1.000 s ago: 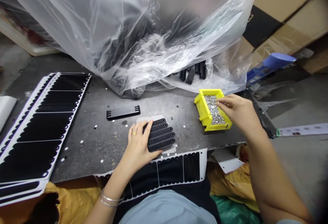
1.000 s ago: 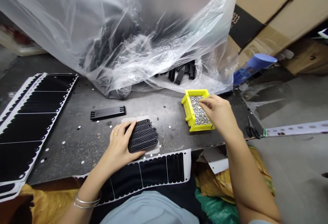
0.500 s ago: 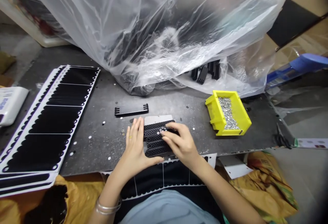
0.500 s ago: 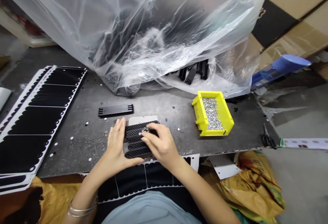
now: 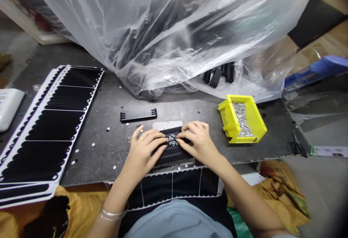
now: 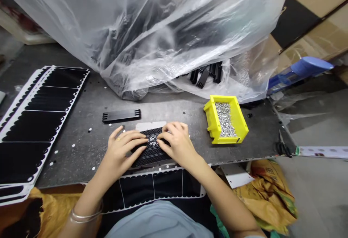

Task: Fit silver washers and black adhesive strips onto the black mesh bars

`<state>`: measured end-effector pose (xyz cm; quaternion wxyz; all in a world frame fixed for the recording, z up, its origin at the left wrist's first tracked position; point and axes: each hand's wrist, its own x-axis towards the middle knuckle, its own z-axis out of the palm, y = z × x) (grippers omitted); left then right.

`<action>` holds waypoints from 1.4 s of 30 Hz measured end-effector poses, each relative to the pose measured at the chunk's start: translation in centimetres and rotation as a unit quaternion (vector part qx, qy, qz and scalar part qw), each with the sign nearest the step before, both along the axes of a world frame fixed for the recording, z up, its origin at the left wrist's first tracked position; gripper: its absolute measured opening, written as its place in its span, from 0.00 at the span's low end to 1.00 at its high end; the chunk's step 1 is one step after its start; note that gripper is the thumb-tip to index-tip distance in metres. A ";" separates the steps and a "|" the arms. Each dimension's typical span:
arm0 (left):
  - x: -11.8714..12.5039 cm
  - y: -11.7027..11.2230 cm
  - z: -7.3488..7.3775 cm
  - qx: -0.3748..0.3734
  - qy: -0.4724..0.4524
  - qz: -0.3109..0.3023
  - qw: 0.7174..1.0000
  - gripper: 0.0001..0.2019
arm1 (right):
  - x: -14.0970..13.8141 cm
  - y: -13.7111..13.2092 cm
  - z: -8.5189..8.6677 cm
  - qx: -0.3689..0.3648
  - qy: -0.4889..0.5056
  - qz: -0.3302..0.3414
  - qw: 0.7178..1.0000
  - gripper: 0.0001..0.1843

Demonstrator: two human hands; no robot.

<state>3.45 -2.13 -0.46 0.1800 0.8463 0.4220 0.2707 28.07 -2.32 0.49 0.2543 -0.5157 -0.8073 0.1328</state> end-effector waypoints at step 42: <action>-2.1 -1.3 -2.7 0.056 -0.048 0.052 0.996 0.22 | 3.9 -0.2 0.9 0.263 -0.280 0.154 0.910 0.15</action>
